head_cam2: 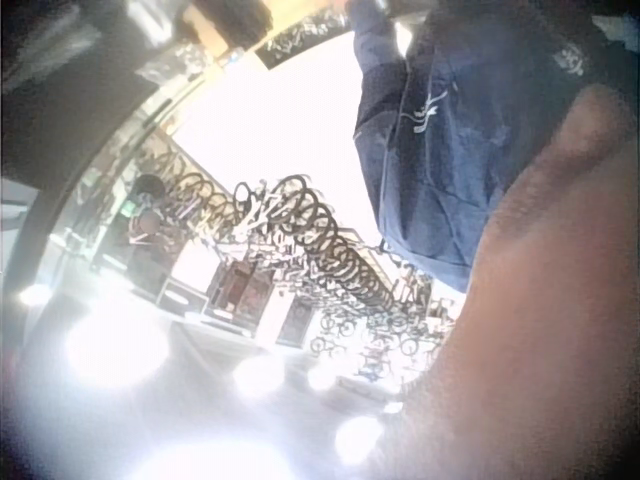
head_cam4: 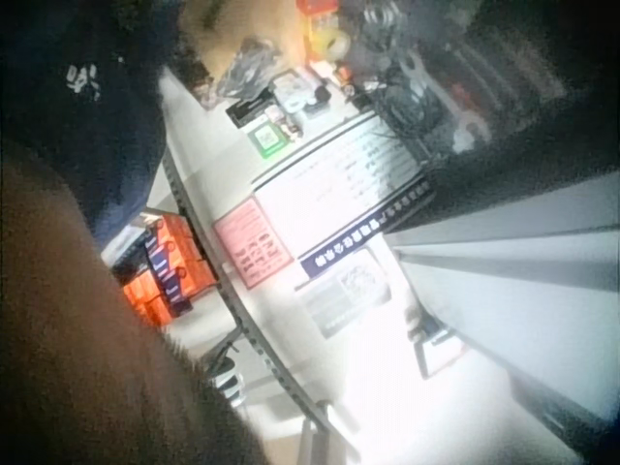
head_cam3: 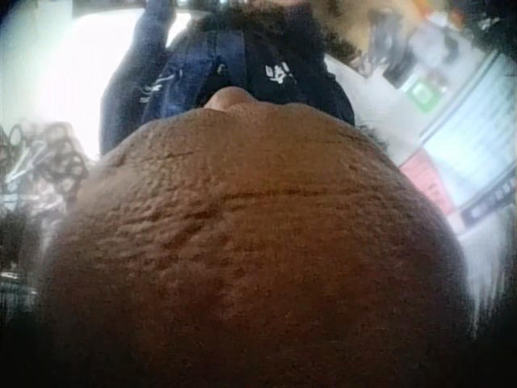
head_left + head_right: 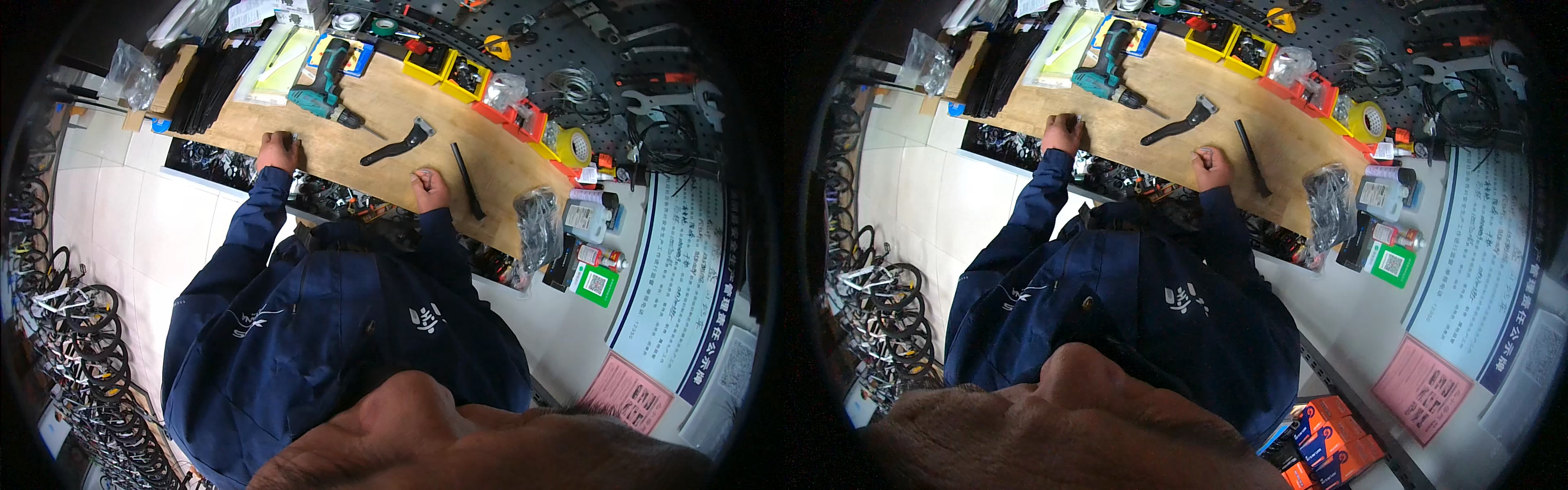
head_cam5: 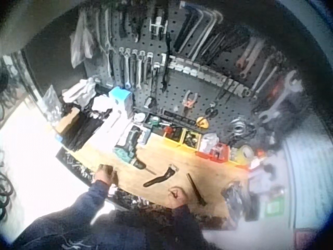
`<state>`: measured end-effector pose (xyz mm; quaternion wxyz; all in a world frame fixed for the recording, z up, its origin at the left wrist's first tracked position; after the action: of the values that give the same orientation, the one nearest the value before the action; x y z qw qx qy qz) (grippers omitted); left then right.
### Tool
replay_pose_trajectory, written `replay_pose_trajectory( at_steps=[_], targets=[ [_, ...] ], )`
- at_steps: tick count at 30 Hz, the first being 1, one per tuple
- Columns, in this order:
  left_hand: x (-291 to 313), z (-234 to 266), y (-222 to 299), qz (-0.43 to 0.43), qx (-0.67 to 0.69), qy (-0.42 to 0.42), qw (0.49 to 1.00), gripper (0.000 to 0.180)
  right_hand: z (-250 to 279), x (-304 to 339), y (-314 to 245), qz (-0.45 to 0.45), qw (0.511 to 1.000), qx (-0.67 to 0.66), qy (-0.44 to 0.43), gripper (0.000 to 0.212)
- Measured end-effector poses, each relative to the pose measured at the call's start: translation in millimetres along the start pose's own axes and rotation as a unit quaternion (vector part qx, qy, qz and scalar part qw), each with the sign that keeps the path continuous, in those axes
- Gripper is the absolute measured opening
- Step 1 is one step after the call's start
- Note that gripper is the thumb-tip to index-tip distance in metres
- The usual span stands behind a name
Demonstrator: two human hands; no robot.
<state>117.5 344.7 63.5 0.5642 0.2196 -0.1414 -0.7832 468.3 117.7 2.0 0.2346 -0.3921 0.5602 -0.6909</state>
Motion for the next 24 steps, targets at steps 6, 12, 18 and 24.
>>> replay_pose_trajectory(
  at_steps=[6, 12, 18, 24],
  targets=[
    [-10, -1, 2, 0.028, -0.023, -0.026, 0.999, 0.028, -1, 1, 0, 0.016, 0.999, -0.020, -0.024, 0.017],
    [-14, 2, 8, 0.012, -0.053, -0.023, 0.998, 0.027, -3, 4, -6, 0.023, 0.999, -0.032, -0.027, 0.017],
    [-7, 5, 17, 0.049, 0.133, -0.050, 0.989, 0.023, -2, 3, -4, 0.018, 0.999, -0.022, -0.039, 0.017],
    [42, 28, 105, 0.204, 0.677, -0.125, 0.696, 0.012, -2, 2, -16, -0.043, 0.997, -0.050, -0.034, 0.018]
  ],
)
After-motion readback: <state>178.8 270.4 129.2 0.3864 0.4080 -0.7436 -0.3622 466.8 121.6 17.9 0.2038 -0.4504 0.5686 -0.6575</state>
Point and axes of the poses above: each hand's wrist, its own x-axis away from the middle knuckle, its own z-axis out of the back of the hand, y = z × x, the point moved 6 cm from there along -x, towards the middle knuckle, and after that the axes turned 8 degrees about -z, right-handed, at the moved point
